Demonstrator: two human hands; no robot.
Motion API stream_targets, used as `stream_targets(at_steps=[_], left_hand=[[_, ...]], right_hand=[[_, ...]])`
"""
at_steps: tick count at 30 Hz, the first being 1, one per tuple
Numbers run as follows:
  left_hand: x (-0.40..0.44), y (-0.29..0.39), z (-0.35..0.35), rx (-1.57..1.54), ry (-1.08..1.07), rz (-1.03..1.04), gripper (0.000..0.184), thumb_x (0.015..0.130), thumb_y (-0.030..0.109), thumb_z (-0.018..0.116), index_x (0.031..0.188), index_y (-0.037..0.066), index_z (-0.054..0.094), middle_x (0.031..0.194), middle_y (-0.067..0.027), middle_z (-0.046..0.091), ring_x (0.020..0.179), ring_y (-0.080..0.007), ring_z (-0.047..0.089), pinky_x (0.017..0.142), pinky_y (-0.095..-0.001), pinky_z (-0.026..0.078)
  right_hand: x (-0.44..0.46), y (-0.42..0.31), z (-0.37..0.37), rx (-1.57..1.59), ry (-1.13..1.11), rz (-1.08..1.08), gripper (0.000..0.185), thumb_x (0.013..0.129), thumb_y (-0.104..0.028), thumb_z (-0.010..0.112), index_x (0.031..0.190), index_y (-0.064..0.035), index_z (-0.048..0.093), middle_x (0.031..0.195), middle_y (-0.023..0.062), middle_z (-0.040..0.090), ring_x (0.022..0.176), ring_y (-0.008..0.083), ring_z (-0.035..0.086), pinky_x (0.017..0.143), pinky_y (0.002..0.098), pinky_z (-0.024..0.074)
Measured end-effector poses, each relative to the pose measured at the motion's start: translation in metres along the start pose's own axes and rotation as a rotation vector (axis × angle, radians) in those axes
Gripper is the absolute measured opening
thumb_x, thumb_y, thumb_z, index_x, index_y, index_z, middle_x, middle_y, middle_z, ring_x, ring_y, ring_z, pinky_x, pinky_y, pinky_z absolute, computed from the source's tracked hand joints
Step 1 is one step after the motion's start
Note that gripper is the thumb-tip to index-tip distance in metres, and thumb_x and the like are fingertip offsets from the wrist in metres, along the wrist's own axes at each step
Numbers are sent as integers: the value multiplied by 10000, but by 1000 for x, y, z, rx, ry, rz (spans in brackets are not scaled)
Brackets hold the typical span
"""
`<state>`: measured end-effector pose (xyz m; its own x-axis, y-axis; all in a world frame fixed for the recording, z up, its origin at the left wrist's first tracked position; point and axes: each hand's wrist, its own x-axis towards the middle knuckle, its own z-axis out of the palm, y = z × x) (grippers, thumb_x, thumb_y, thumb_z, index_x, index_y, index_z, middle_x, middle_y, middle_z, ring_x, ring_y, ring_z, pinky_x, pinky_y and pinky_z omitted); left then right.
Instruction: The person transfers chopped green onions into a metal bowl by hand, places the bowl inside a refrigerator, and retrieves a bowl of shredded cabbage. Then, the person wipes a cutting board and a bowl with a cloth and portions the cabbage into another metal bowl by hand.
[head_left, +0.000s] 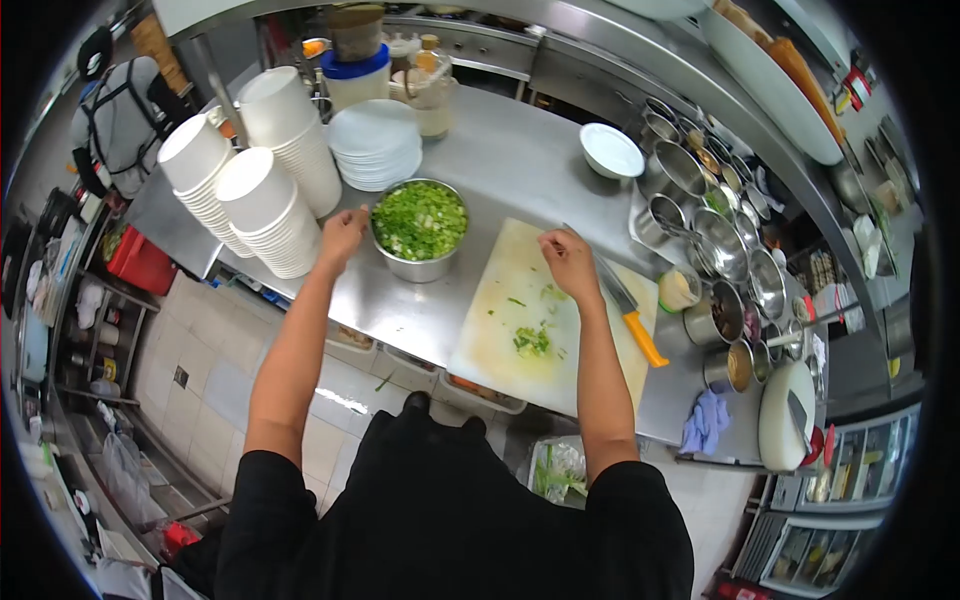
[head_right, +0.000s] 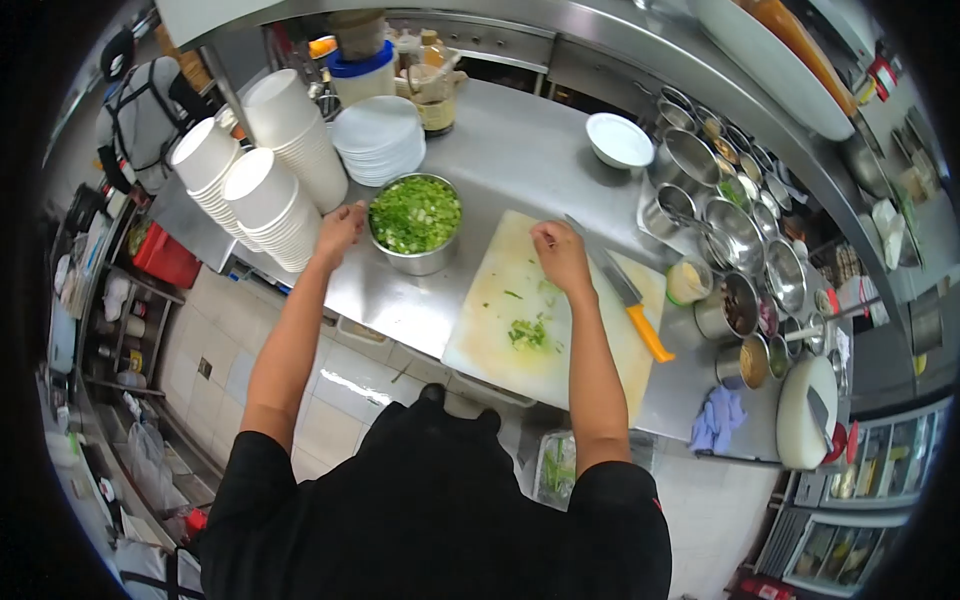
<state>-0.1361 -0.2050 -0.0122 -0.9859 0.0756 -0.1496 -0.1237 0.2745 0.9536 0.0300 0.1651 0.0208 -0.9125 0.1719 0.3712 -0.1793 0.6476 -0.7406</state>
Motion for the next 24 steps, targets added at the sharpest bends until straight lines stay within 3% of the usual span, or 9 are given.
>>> stream_targets(at_steps=[3,7,9,10,12,13,15,19,24], left_hand=[[12,5,3,27,-96,-13,269,933,297,598,863,38,601,714,9,559,608,-79,492,526,-232,401],[23,3,1,96,-187,-62,212,941,253,539,919,48,587,791,-47,608,578,-137,535,559,-310,508],[16,8,6,-46,-294,-184,208,944,196,478,1001,10,553,871,-110,622,658,-204,642,627,-372,585],[11,6,9,-42,-303,-198,208,944,196,478,1001,10,553,871,-110,622,658,-204,642,627,-372,585],[7,7,14,84,-231,-106,242,934,171,455,985,-47,544,862,-143,622,711,-245,674,604,-378,600],[3,3,16,73,-193,-66,253,918,144,457,975,-89,537,852,-164,616,674,-245,663,567,-358,603],[-3,0,19,64,-142,-65,243,914,137,463,967,-86,544,840,-160,614,666,-240,661,557,-356,602],[-39,4,16,18,-14,-37,224,904,124,477,943,-84,551,790,-134,599,631,-214,648,542,-351,603],[-100,3,-14,-89,157,37,191,892,107,472,906,-54,574,720,-68,567,546,-132,563,485,-309,547]], right_hand=[[-40,49,-30,-20,124,131,127,871,-99,623,957,-13,658,932,115,630,749,215,623,690,298,500],[-97,76,-45,-19,193,142,177,864,-118,651,996,1,646,956,124,628,803,231,625,736,299,504],[-124,68,-47,-123,139,149,356,835,-159,697,1131,14,600,1087,163,605,1006,284,591,883,341,477],[-138,57,-45,-125,134,165,356,835,-159,697,1131,14,600,1087,163,605,1006,284,591,883,341,477],[-157,34,-38,-211,37,67,652,774,-257,769,1302,2,488,1300,212,488,1238,350,443,1040,403,374],[-166,20,-35,-209,38,71,652,774,-257,769,1302,2,488,1300,212,488,1238,350,443,1040,403,374],[-175,0,-26,-263,-145,94,997,694,-402,814,1434,14,291,1459,275,274,1375,424,235,1123,472,239],[-166,-4,-4,-397,-224,152,1277,611,-607,786,1465,58,109,1495,343,115,1415,479,56,1144,545,81],[-127,21,9,-480,-187,97,1264,614,-649,756,1468,47,136,1495,338,134,1414,472,70,1151,532,74]])
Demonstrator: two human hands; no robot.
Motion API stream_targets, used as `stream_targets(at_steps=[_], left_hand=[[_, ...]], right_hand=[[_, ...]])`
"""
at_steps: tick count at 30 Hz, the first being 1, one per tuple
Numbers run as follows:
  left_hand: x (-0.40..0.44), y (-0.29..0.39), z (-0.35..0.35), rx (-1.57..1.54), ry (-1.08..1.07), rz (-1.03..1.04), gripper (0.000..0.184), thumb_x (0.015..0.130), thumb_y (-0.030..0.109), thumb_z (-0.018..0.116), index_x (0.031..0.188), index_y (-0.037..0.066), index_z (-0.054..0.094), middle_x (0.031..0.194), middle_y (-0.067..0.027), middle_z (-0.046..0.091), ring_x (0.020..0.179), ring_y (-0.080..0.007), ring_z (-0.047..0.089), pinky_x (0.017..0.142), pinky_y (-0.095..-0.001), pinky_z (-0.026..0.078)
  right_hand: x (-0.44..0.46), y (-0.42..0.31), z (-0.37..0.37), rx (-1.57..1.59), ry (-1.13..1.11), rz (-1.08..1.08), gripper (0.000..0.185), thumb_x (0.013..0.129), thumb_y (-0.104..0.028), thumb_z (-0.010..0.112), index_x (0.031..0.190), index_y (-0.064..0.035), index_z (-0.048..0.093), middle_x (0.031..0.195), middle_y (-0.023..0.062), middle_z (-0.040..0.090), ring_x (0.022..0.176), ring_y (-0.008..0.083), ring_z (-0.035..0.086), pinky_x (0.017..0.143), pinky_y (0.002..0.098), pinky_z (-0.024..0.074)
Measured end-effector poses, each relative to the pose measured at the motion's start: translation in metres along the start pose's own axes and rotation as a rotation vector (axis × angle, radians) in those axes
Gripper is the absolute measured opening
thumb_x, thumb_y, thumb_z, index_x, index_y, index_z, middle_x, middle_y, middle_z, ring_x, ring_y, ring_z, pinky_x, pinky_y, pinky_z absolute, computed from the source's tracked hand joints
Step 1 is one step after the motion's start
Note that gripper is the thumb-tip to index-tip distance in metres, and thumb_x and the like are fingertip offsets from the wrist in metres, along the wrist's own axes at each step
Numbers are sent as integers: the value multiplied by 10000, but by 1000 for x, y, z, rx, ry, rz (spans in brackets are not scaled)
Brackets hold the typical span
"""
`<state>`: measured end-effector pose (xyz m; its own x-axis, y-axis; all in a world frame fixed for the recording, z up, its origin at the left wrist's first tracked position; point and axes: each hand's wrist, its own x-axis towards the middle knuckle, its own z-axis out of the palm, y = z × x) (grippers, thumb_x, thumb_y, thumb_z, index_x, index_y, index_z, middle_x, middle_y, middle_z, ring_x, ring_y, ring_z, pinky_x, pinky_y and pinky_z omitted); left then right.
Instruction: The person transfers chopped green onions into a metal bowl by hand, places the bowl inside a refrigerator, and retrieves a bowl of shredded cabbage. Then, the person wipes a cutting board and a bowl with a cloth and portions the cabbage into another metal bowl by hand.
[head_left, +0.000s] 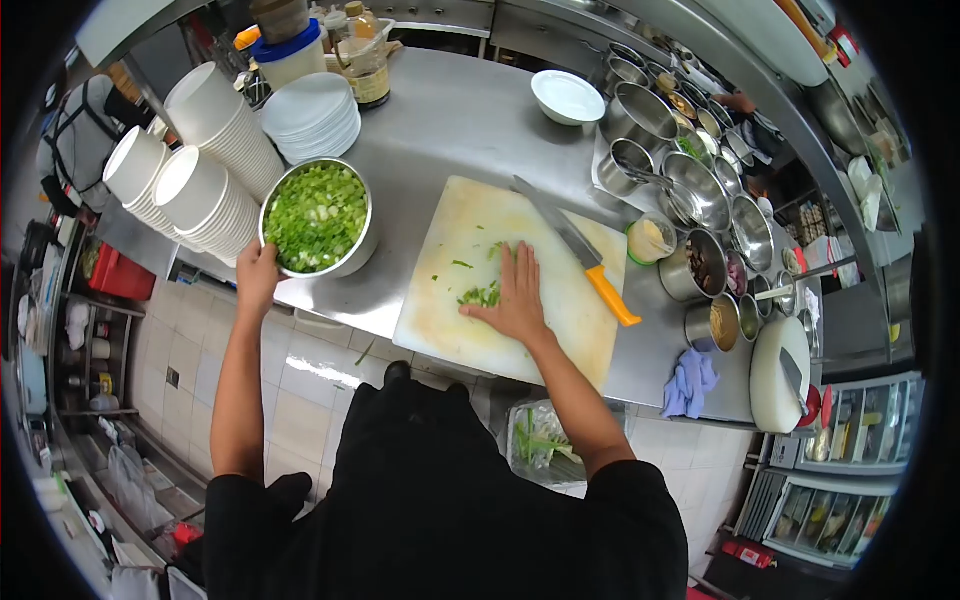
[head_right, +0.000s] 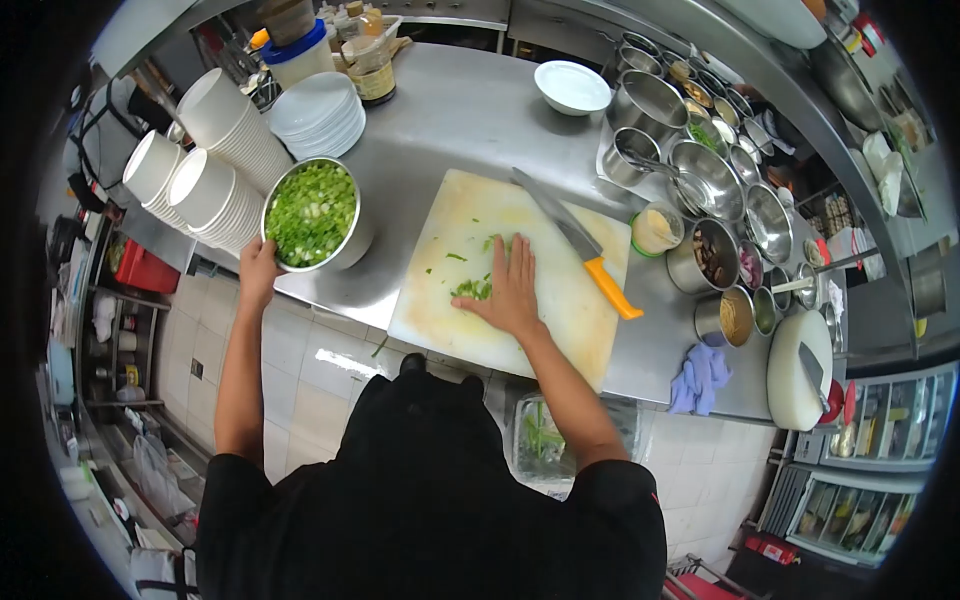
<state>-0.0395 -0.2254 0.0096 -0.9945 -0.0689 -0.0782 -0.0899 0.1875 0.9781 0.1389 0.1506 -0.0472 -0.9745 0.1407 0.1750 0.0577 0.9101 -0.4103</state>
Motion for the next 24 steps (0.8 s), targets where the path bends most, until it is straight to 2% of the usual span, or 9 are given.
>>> stream_targets(at_steps=[5,8,10,11,13,14,16,22,24], left_hand=[[-90,24,-52,88,86,26,185,898,95,454,861,-8,603,667,3,540,522,-63,454,455,-235,342],[-148,21,-70,50,112,-38,185,899,92,453,860,1,610,672,16,545,533,-50,442,467,-225,339],[-180,13,-76,21,119,-68,183,898,83,455,855,5,615,678,26,549,530,-45,433,466,-225,332],[-195,9,-76,10,145,-93,175,892,73,461,848,1,615,683,23,559,535,-45,442,473,-223,341],[-217,-3,-74,3,146,-104,170,889,66,463,843,2,613,684,22,563,536,-45,448,474,-223,345],[-226,-10,-73,3,145,-115,164,886,59,465,837,2,612,685,20,567,538,-44,453,476,-222,349],[-240,-29,-71,-36,116,-149,155,879,46,471,830,3,612,687,16,575,538,-44,464,475,-221,354],[-263,-76,-55,-35,-10,-199,151,862,43,482,780,3,603,643,11,558,531,-56,472,470,-241,362],[-267,-89,-52,176,-61,-61,135,836,45,496,760,-19,588,621,-28,557,532,-89,483,479,-275,374]], right_hand=[[51,-5,2,47,-90,-132,1222,604,-630,774,1462,28,205,1502,299,172,1424,422,106,1163,481,115],[58,-16,9,130,-208,-242,1096,618,-588,789,1423,6,341,1502,247,222,1414,392,166,1159,448,172],[53,-23,14,213,-155,-299,839,689,-497,783,1312,-4,513,1445,216,352,1370,377,277,1128,434,256],[51,-24,21,210,-155,-306,839,689,-497,783,1312,-4,513,1445,216,352,1370,377,277,1128,434,256],[44,-23,32,329,-17,-311,560,768,-359,757,1184,-10,620,1361,187,471,1298,341,396,1064,409,355],[40,-21,34,321,-11,-310,560,768,-359,757,1184,-10,620,1361,187,471,1298,341,396,1064,409,355],[32,-22,34,386,-10,-252,332,818,-231,717,1074,-22,680,1264,154,563,1201,311,495,994,377,424],[1,-1,20,323,69,-301,214,845,-175,683,999,-28,705,1148,147,633,1112,300,564,952,372,461],[-12,12,10,292,61,-286,225,850,-187,680,1010,-31,704,1149,150,633,1122,297,563,953,370,461]])
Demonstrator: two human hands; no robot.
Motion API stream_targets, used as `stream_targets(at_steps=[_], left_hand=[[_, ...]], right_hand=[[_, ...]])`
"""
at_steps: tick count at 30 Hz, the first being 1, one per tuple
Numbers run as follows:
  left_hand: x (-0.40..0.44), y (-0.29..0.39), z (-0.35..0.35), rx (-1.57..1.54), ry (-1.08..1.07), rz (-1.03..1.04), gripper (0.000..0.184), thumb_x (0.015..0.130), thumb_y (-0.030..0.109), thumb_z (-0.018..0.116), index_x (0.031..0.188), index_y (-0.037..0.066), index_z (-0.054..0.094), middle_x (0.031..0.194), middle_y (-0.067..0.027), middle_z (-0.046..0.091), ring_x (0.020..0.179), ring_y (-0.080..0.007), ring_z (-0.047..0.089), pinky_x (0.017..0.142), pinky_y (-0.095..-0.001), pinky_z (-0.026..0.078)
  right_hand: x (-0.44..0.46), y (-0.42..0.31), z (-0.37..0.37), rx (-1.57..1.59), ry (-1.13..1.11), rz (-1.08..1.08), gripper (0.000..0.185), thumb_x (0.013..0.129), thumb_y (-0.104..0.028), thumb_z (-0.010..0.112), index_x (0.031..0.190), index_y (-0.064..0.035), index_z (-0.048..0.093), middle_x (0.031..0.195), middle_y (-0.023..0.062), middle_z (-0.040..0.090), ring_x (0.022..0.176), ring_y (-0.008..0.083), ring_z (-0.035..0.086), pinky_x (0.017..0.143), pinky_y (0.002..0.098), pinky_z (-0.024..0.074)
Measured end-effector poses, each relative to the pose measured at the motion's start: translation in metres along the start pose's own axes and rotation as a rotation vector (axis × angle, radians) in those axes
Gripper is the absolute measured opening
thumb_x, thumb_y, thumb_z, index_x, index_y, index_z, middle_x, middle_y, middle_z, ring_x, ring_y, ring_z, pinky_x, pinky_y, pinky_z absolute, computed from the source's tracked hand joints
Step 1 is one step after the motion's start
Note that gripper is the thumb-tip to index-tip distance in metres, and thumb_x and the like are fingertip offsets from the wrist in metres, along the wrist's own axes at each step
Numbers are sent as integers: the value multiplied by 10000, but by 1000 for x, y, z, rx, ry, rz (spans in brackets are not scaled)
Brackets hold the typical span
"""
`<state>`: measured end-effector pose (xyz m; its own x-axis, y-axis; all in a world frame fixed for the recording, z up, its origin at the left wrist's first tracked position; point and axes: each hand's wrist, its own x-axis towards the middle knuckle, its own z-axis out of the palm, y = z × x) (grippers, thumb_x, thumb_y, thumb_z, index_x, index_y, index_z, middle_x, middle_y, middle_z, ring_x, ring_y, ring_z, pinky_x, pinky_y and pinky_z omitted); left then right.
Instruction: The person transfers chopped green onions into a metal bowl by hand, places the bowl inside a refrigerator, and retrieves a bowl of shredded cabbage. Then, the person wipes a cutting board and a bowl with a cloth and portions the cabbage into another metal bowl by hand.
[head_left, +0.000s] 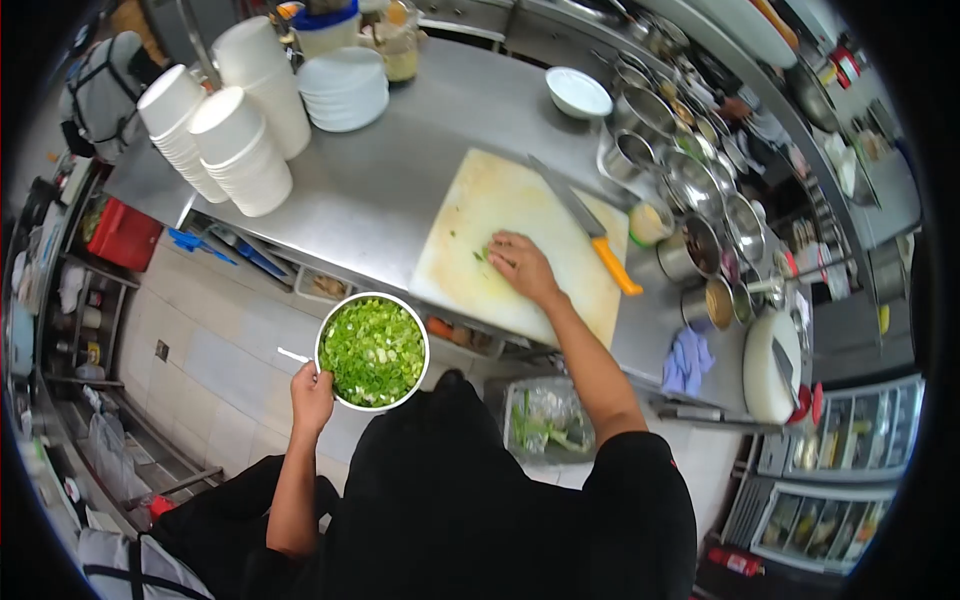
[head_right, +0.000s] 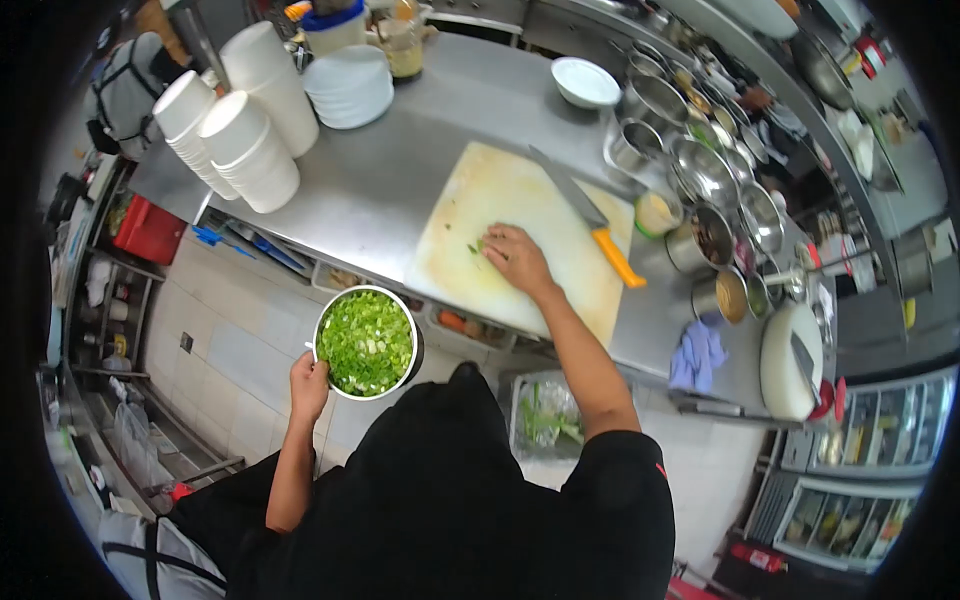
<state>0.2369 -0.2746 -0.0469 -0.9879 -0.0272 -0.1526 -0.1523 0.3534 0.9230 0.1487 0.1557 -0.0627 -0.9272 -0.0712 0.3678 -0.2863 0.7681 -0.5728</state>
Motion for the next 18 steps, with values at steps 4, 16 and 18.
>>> stream_targets(at_steps=[4,16,18], left_hand=[[-3,-43,23,5,-127,-34,145,820,66,497,750,-37,571,611,-94,558,552,-127,506,503,-317,400],[1,-60,183,188,-431,221,239,787,167,563,727,-62,594,616,-227,596,586,-326,651,576,-429,496],[0,-53,201,158,-441,250,244,780,167,552,729,-65,606,670,-257,605,635,-379,638,617,-456,496]], right_hand=[[-34,10,-19,84,44,93,253,867,-222,667,1035,-36,701,1161,152,630,1151,294,555,966,360,452],[-77,-44,9,42,328,214,115,798,-106,702,883,-30,718,935,117,687,910,299,631,818,361,501],[-103,-67,10,37,332,211,103,800,-97,694,877,-31,716,944,125,686,926,306,630,820,371,502]])
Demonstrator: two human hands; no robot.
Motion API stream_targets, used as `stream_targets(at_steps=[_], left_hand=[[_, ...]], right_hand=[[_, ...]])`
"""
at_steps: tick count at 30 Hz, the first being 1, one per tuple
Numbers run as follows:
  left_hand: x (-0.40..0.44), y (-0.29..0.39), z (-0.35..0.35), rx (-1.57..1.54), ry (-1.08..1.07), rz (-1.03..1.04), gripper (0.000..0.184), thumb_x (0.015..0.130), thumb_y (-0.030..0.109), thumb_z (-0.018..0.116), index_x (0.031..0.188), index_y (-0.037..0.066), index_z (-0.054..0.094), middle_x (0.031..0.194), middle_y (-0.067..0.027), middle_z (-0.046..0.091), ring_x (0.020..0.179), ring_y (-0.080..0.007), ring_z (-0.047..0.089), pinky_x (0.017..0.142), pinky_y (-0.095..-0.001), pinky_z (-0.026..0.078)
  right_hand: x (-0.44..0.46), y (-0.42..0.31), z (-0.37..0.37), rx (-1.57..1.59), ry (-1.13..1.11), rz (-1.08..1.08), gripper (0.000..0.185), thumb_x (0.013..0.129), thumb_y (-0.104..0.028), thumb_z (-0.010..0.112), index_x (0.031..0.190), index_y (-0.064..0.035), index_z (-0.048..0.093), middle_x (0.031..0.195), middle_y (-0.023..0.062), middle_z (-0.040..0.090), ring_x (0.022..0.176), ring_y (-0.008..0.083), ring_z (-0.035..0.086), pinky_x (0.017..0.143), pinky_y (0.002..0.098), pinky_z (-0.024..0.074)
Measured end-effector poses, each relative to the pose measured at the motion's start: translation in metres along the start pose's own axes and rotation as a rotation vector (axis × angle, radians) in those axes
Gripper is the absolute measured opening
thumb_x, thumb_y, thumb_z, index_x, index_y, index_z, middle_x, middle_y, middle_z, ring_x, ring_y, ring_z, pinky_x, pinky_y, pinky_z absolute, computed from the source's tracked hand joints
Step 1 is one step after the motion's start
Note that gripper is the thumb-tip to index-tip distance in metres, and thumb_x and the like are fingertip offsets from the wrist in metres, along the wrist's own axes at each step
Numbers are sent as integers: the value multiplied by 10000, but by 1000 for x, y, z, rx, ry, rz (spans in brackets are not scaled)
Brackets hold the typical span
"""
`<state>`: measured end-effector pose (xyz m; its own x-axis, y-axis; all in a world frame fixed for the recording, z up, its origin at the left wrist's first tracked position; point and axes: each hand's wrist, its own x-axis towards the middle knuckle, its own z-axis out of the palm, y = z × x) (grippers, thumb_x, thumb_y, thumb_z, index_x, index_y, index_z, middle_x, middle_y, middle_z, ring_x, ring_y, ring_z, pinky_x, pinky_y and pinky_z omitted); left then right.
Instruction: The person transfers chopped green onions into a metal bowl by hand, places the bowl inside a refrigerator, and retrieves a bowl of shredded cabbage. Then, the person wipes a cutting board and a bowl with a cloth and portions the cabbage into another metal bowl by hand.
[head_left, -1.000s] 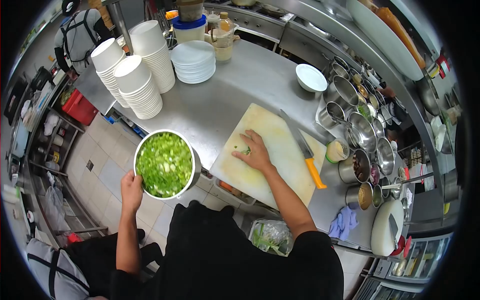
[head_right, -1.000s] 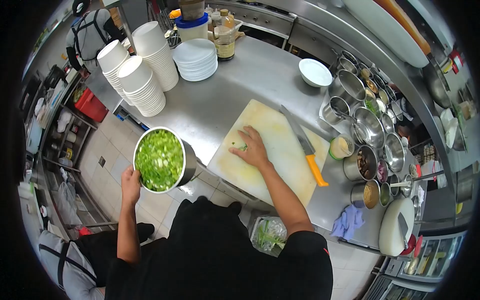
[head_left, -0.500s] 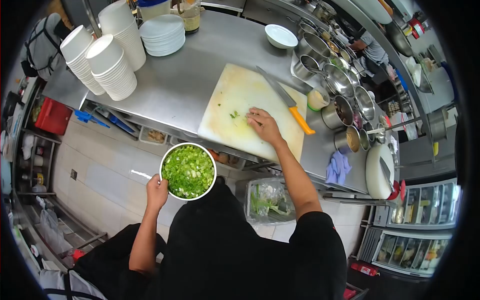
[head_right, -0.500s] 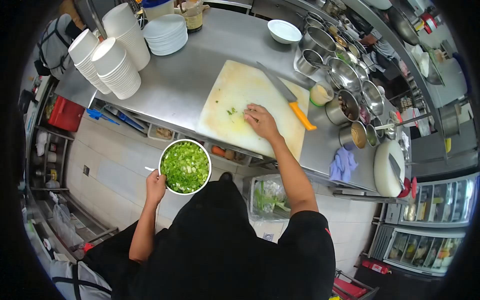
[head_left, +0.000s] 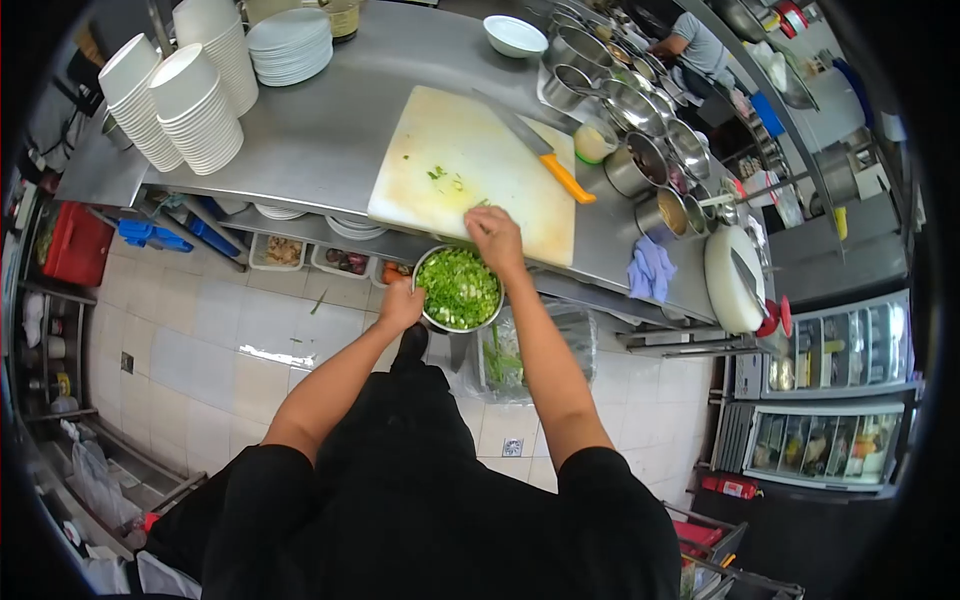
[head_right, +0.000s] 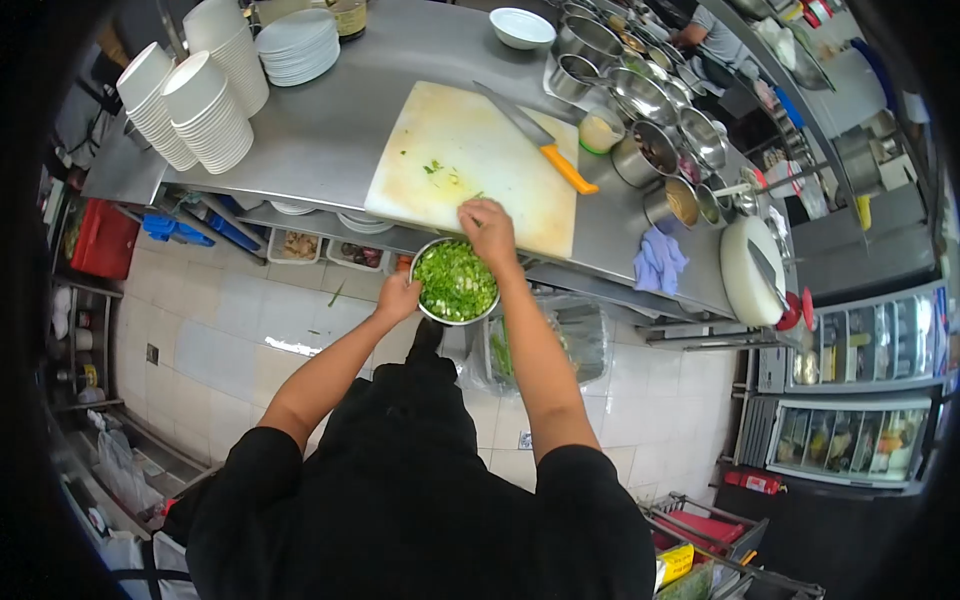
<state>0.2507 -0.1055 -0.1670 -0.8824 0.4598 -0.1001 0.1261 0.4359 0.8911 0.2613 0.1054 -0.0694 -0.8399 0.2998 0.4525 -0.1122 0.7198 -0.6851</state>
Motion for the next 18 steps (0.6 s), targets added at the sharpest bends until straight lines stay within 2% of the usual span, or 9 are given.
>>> stream_targets(at_steps=[1,4,8,9,10,12,14,16,18], left_hand=[[1,3,4,-15,14,27,251,773,167,540,732,-68,619,724,-287,615,683,-432,625,659,-483,496],[1,9,6,5,6,-45,252,770,168,542,736,-68,622,721,-289,615,689,-425,629,671,-486,498],[-3,-14,7,-165,-59,-173,241,781,164,532,728,-46,637,624,-219,628,587,-358,649,609,-434,514],[-10,0,-5,-98,-46,-39,222,822,128,536,736,-63,609,603,-183,629,508,-263,656,480,-383,524],[-13,5,-12,-92,-23,-35,222,822,128,536,736,-63,609,603,-183,629,508,-263,656,480,-383,524],[-19,14,-23,-85,-70,-129,232,819,129,536,742,-82,598,595,-183,624,504,-263,655,482,-377,524],[-21,26,-31,-131,-55,-181,234,815,125,536,736,-89,589,592,-187,621,507,-259,655,499,-379,527],[-19,16,-30,-59,1,-133,222,802,116,542,729,-89,588,605,-193,627,511,-254,656,505,-378,527],[-15,-2,-24,-58,51,-124,219,796,113,545,724,-88,589,606,-196,625,507,-258,652,499,-378,523]], right_hand=[[-15,-10,-1,-26,17,-32,103,800,-90,690,879,-28,713,944,129,686,927,311,630,819,376,503],[-53,-35,-1,-48,-6,9,162,789,-89,703,936,-20,707,1013,145,679,1002,294,623,890,362,485],[-71,-68,-8,-137,-110,-8,158,787,-98,706,925,-22,707,1024,147,670,999,308,607,889,394,475],[-68,-74,-11,-164,-163,9,158,789,-100,704,928,-25,707,1017,146,666,988,313,599,877,404,471],[-63,-78,-12,-189,-216,25,159,790,-101,703,931,-28,708,1010,146,661,977,318,592,865,414,468],[-51,-78,-11,-220,-188,-113,143,803,-98,691,926,-26,702,928,152,658,885,324,603,797,402,483],[-34,-73,-7,4,-170,72,99,816,-65,654,892,-12,687,886,166,645,839,348,604,757,398,486],[-6,-63,-1,62,-142,53,83,839,-52,617,878,-1,669,850,175,633,797,336,611,713,375,489],[30,-50,10,133,-176,158,91,843,-49,610,896,0,665,850,174,629,774,314,614,707,369,488]])
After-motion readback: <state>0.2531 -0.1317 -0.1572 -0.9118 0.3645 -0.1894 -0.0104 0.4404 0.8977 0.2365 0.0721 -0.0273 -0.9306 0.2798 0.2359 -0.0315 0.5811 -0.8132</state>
